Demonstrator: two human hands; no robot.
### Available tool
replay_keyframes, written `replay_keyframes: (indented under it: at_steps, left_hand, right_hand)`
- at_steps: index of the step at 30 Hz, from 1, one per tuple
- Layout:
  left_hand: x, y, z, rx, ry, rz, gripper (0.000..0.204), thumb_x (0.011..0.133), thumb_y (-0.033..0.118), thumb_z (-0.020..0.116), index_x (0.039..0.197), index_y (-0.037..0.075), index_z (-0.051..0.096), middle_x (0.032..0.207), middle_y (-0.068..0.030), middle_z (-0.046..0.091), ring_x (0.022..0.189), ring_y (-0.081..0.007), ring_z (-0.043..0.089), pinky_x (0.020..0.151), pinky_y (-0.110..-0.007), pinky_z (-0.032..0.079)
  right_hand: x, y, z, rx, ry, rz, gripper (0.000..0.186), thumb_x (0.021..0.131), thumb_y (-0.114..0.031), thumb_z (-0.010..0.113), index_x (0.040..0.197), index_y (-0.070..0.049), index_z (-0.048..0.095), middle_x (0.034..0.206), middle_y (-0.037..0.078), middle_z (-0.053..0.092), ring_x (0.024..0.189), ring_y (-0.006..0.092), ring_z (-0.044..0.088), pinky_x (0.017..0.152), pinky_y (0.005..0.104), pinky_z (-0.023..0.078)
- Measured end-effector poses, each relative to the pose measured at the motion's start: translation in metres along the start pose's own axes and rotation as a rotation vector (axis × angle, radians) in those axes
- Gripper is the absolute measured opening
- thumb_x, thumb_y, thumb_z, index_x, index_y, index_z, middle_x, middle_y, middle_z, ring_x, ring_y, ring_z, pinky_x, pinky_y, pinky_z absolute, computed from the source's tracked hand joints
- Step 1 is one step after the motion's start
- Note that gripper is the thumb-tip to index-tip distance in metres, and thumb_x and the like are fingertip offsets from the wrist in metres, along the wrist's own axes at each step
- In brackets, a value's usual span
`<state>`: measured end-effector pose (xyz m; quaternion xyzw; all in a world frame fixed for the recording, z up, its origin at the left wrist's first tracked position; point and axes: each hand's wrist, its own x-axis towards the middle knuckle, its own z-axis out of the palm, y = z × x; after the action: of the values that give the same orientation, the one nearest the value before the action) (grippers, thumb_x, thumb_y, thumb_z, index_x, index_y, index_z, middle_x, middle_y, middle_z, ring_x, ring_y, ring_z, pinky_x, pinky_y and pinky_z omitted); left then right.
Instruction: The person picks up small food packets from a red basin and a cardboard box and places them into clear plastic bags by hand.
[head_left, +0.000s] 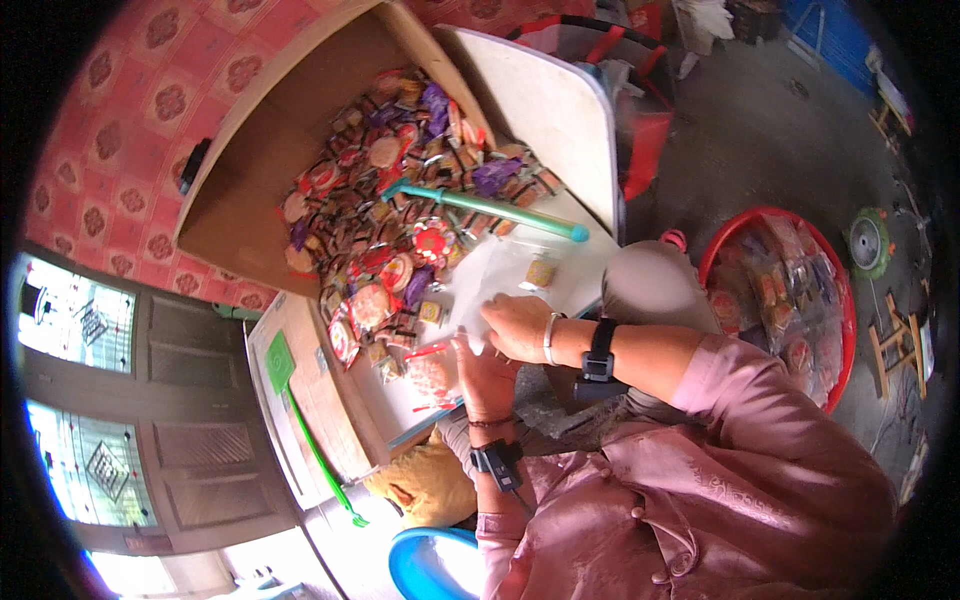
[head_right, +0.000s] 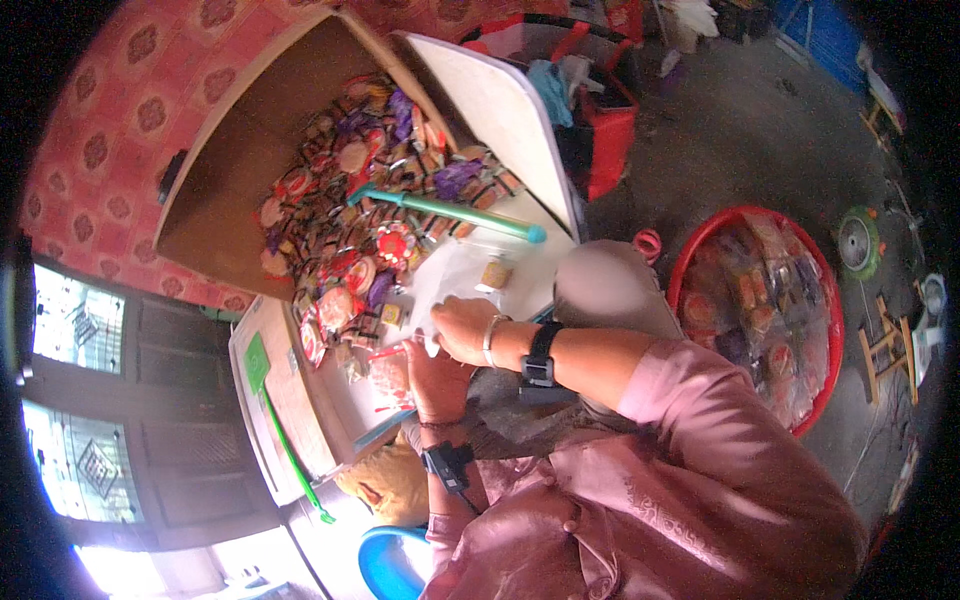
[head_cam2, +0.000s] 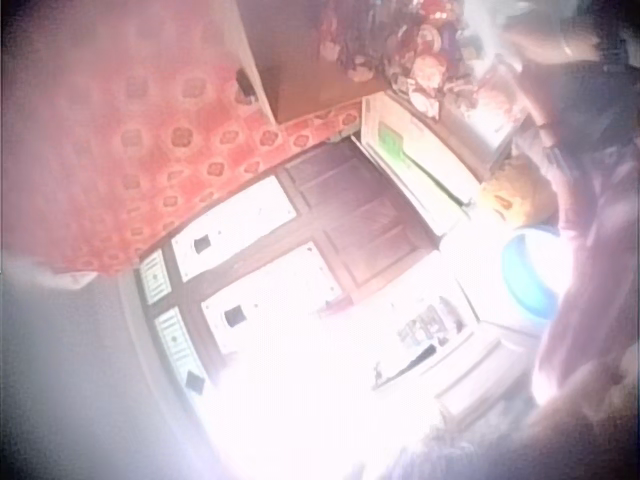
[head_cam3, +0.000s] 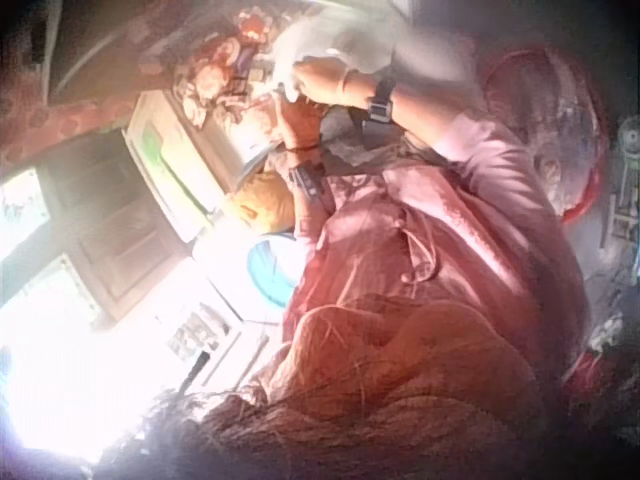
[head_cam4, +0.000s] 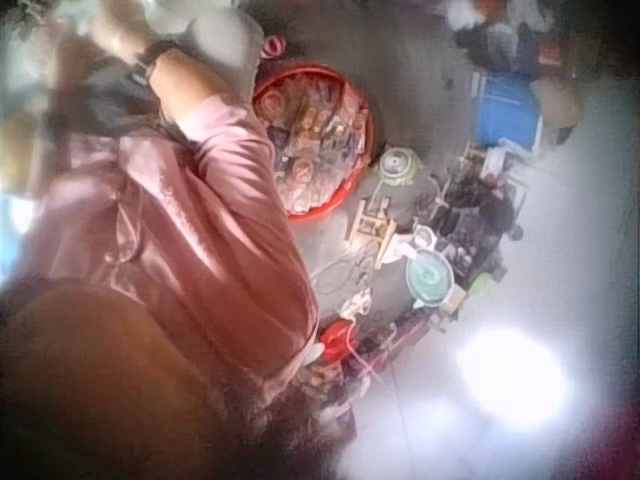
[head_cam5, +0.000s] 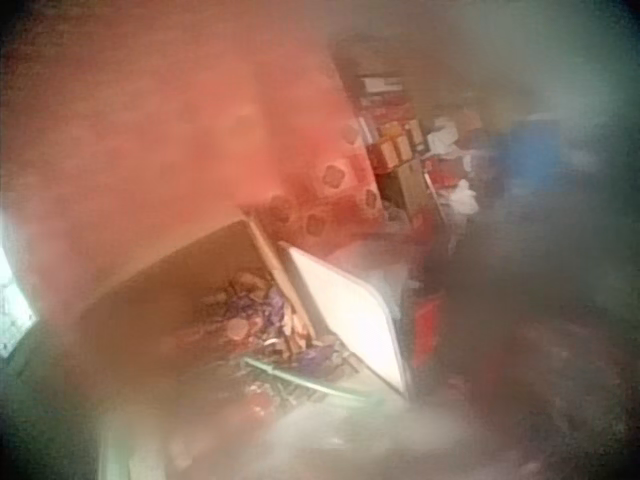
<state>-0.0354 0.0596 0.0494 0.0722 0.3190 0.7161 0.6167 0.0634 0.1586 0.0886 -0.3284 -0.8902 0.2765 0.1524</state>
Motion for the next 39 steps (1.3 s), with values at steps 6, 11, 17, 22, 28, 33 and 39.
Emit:
replay_keyframes:
  at_steps: [6, 11, 17, 22, 28, 33, 39]
  left_hand:
    - [-0.004, 0.001, 0.005, 0.036, 0.057, 0.017, 0.062, 0.098, 0.055, 0.034, 0.149, 0.023, 0.018, 0.134, -0.0184, 0.045, 0.122, -0.0336, 0.047, 0.099, -0.049, 0.040]
    - [-0.003, 0.000, 0.005, -0.005, 0.016, 0.013, 0.059, 0.098, 0.053, 0.037, 0.146, 0.022, 0.024, 0.122, -0.0164, 0.056, 0.109, -0.0289, 0.055, 0.096, -0.046, 0.042]
    - [-0.006, -0.003, 0.004, 0.045, -0.014, 0.057, 0.061, 0.097, 0.052, 0.041, 0.146, 0.019, 0.024, 0.132, -0.0185, 0.049, 0.121, -0.0304, 0.049, 0.101, -0.046, 0.038]
    - [-0.006, -0.003, 0.000, 0.195, 0.060, 0.117, 0.057, 0.097, 0.045, 0.045, 0.141, 0.010, 0.033, 0.129, -0.0185, 0.052, 0.119, -0.0292, 0.051, 0.100, -0.042, 0.041]
    - [-0.012, 0.015, -0.022, 0.932, 0.480, 0.377, 0.020, 0.092, 0.017, 0.057, 0.106, 0.003, 0.061, 0.104, -0.0119, 0.064, 0.089, -0.0230, 0.061, 0.084, -0.038, 0.048]
    - [-0.022, 0.035, -0.046, 2.046, 0.677, 0.873, 0.029, 0.078, 0.014, 0.063, 0.107, 0.015, 0.064, 0.112, -0.0095, 0.060, 0.106, -0.0324, 0.053, 0.095, -0.046, 0.039]
    - [-0.046, 0.037, -0.066, 2.140, 0.659, 0.859, 0.031, 0.079, 0.017, 0.064, 0.109, 0.021, 0.064, 0.120, -0.0056, 0.057, 0.115, -0.0294, 0.050, 0.096, -0.045, 0.038]
  right_hand:
    - [-0.007, -0.004, 0.004, 0.080, -0.254, -0.025, 0.022, 0.079, -0.017, 0.061, 0.092, 0.000, 0.067, 0.092, 0.021, 0.067, 0.086, 0.0382, 0.066, 0.073, 0.0446, 0.054]
    - [-0.006, 0.000, 0.013, 0.045, -0.169, 0.024, 0.021, 0.081, -0.016, 0.060, 0.094, 0.000, 0.065, 0.099, 0.023, 0.064, 0.089, 0.0394, 0.065, 0.076, 0.0452, 0.053]
    - [-0.006, -0.002, 0.014, -0.003, -0.131, 0.026, 0.019, 0.081, -0.013, 0.059, 0.094, 0.000, 0.063, 0.098, 0.023, 0.063, 0.088, 0.0395, 0.065, 0.075, 0.0460, 0.053]
    - [-0.004, -0.002, 0.012, -0.001, -0.169, 0.043, 0.019, 0.081, -0.013, 0.059, 0.093, 0.001, 0.063, 0.096, 0.022, 0.064, 0.087, 0.0388, 0.065, 0.075, 0.0455, 0.053]
    - [-0.004, -0.001, 0.017, -0.033, -0.042, -0.001, 0.017, 0.079, -0.014, 0.059, 0.087, 0.000, 0.060, 0.090, 0.019, 0.063, 0.081, 0.0379, 0.064, 0.072, 0.0457, 0.052]
    - [-0.005, 0.000, 0.019, -0.044, -0.022, -0.039, 0.016, 0.079, -0.014, 0.058, 0.085, 0.001, 0.059, 0.088, 0.020, 0.063, 0.079, 0.0378, 0.063, 0.070, 0.0458, 0.052]
    - [-0.005, 0.000, 0.013, -0.059, -0.075, -0.029, 0.019, 0.079, -0.014, 0.059, 0.088, 0.002, 0.061, 0.090, 0.022, 0.064, 0.080, 0.0382, 0.065, 0.070, 0.0463, 0.053]
